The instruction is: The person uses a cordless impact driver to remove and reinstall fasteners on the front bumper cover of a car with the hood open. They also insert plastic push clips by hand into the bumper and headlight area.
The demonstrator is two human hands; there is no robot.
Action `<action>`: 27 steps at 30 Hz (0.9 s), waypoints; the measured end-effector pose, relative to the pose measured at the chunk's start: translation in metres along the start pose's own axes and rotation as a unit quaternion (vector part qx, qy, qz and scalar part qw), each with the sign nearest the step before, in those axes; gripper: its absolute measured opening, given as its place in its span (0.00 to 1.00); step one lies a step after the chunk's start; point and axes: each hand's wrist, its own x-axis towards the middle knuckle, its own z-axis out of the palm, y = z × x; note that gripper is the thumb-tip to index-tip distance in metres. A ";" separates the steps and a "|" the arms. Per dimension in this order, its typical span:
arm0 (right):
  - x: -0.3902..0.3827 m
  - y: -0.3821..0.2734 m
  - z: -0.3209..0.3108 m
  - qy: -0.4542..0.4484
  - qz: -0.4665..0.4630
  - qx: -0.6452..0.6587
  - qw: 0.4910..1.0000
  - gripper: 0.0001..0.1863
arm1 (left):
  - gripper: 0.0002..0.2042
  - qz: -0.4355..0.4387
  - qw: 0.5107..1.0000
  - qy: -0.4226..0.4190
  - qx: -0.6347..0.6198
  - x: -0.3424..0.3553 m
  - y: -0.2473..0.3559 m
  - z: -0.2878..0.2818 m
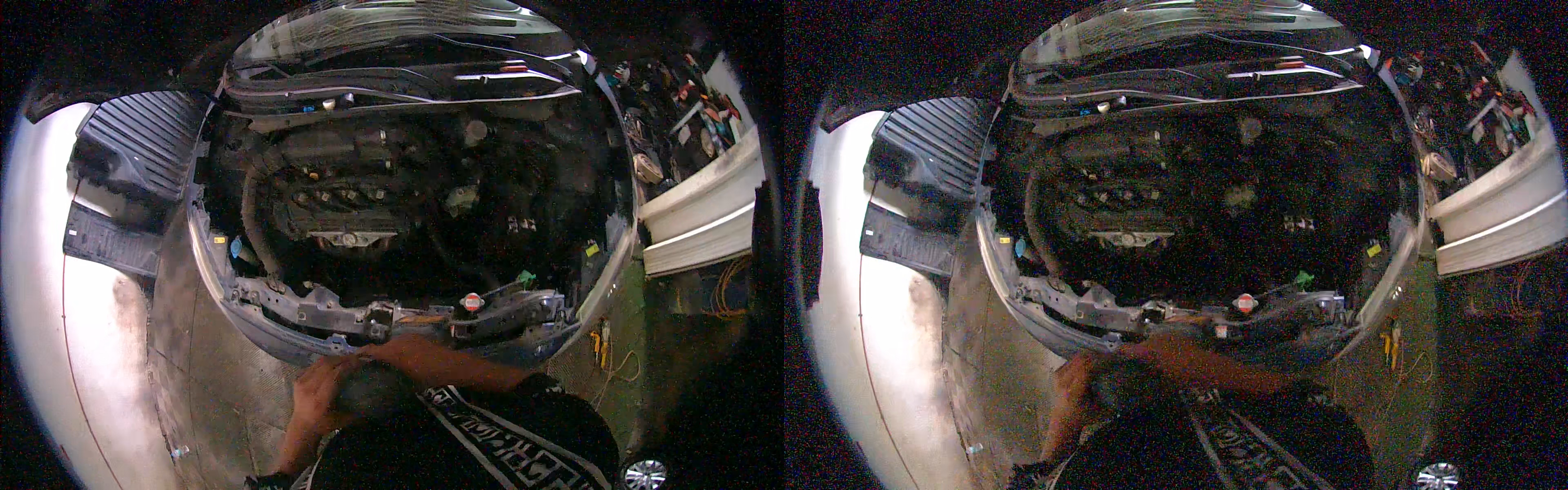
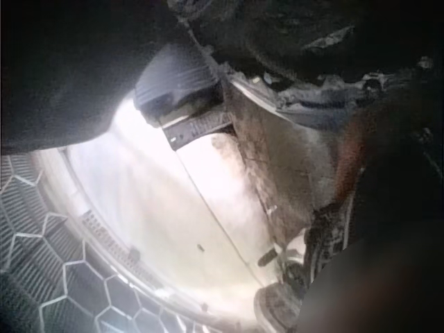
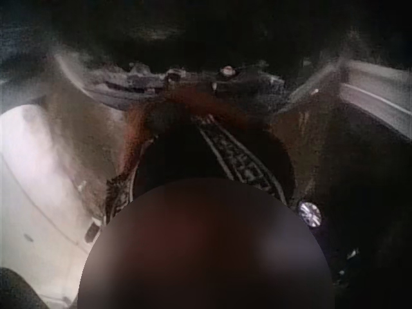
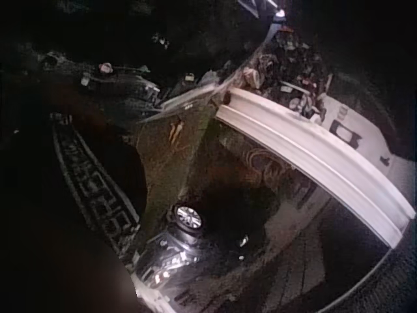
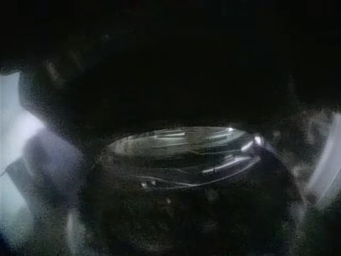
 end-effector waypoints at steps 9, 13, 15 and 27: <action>0.048 0.134 -0.253 0.415 -0.094 -0.162 0.890 0.14 | 0.26 -0.383 0.887 0.254 0.037 -0.079 -0.002 -0.033; 0.066 0.198 -0.361 0.535 0.018 -0.299 0.790 0.10 | 0.14 -0.537 0.802 0.232 0.117 -0.149 -0.020 -0.040; 0.085 0.217 -0.388 0.509 0.007 -0.361 0.782 0.09 | 0.13 -0.582 0.773 0.133 0.214 -0.192 -0.043 -0.035; 0.149 0.233 -0.426 0.332 -0.009 -0.546 0.769 0.08 | 0.17 -0.762 0.645 -0.051 0.031 -0.303 -0.048 0.079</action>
